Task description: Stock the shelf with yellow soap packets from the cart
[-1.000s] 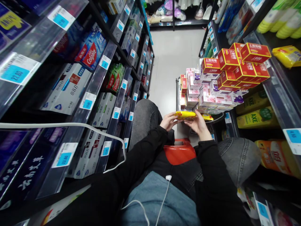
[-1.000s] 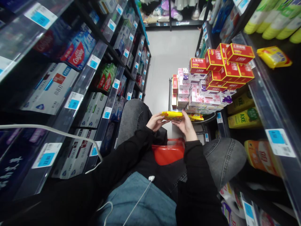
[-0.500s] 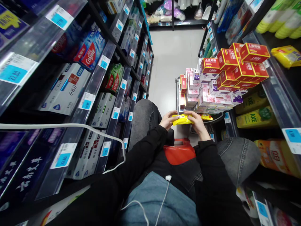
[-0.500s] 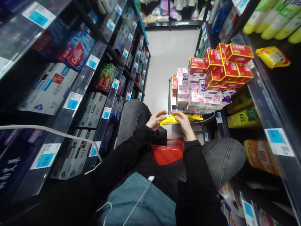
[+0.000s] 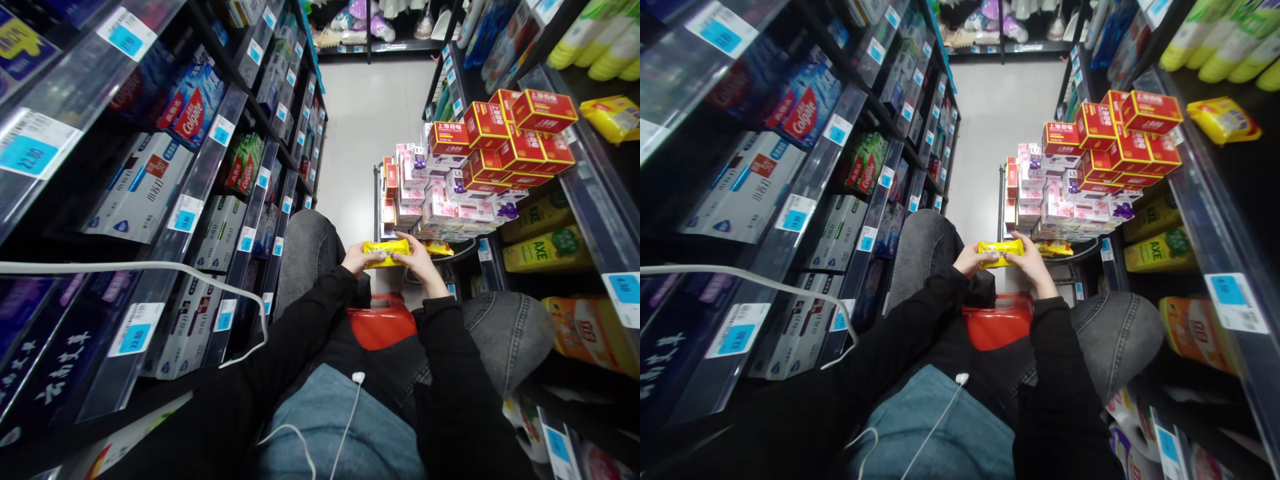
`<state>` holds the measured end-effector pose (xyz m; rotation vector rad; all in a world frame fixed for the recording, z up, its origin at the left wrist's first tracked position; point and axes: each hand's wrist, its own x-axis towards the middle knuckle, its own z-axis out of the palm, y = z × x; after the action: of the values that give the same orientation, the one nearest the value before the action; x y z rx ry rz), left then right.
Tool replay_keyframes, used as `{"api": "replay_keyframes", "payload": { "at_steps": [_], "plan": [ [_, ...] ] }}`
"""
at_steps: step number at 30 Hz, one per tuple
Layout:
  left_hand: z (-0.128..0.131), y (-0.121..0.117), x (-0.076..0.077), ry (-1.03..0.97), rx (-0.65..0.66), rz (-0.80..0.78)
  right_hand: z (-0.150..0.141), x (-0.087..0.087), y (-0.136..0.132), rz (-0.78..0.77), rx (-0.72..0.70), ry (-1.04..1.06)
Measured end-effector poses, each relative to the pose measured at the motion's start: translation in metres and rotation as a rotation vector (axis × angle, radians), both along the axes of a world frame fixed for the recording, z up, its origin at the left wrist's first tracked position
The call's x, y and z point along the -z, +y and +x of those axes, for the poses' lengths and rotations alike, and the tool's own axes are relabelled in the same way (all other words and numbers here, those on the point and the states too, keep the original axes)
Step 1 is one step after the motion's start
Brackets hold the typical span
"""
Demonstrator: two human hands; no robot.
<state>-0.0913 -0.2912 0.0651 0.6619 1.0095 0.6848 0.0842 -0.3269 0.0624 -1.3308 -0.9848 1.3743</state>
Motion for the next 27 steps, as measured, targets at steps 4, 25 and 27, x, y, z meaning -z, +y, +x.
{"api": "replay_keyframes", "payload": {
  "at_steps": [4,25,27],
  "plan": [
    [0.000,0.000,0.006,0.020,-0.030,0.050,-0.001,-0.007,-0.001,-0.015,0.045,0.047],
    [0.005,-0.001,0.001,-0.018,-0.158,0.099,-0.012,-0.006,0.000,0.005,0.158,-0.019],
    [0.006,-0.001,0.001,-0.025,-0.168,0.081,-0.012,-0.006,0.000,0.006,0.160,0.004]
  ]
}}
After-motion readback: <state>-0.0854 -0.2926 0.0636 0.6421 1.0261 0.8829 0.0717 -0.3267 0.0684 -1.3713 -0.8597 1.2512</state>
